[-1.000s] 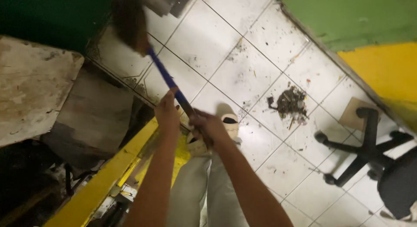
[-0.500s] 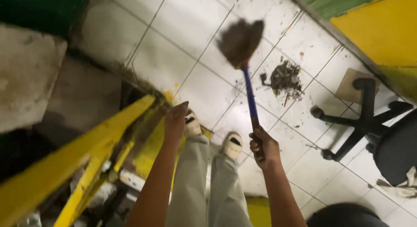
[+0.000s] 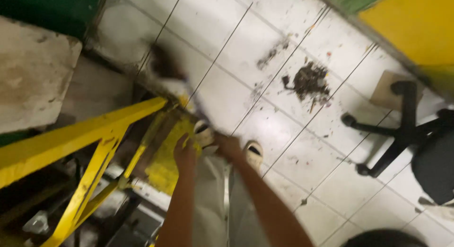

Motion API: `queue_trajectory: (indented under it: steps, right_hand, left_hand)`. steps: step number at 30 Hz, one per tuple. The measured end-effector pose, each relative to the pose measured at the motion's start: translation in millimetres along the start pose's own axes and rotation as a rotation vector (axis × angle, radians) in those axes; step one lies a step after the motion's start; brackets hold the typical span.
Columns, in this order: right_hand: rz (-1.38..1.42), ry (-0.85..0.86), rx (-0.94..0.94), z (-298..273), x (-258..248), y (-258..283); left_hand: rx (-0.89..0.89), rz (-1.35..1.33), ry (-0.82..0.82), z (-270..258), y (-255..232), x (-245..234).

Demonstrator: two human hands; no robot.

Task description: Sweep the floor around gym machines and wipe down equipment surfaces.

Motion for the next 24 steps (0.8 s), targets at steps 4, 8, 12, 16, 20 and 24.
queue_trajectory:
  steps: [4,8,12,16,20,24]
  right_hand:
    - [1.234,-0.314,0.413,-58.7,-112.9,-15.1]
    - [1.276,-0.541,0.475,-154.3,-174.2,1.7]
    - [0.79,-0.697,0.64,-202.9,-136.5,63.4]
    - [0.851,-0.549,0.638,-207.6,-42.5,36.9]
    - [1.295,-0.256,0.506,-152.7,-16.5,83.7]
    - [1.166,-0.19,0.566,-89.1,-14.9,10.8]
  left_hand:
    - [-0.239,-0.141,0.176,-11.2,-17.0,-9.0]
    - [-0.277,-0.113,0.237,-14.7,-19.1,0.4]
    - [-0.282,-0.164,0.266,-15.9,-28.0,10.3]
    - [-0.193,-0.205,0.261,-11.2,-19.3,32.2]
    - [-0.111,-0.087,0.21,-7.5,-43.9,28.8]
    - [-0.133,-0.026,0.187,-3.3,-55.9,19.8]
Point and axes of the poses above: each hand's wrist, its own z-axis towards the middle knuckle, its own x-axis out of the palm, y = z × x, the point moved 3 cm from there along z, towards the middle knuckle, and after that the axes turned 15 degrees about z, right-handed, at the moved point
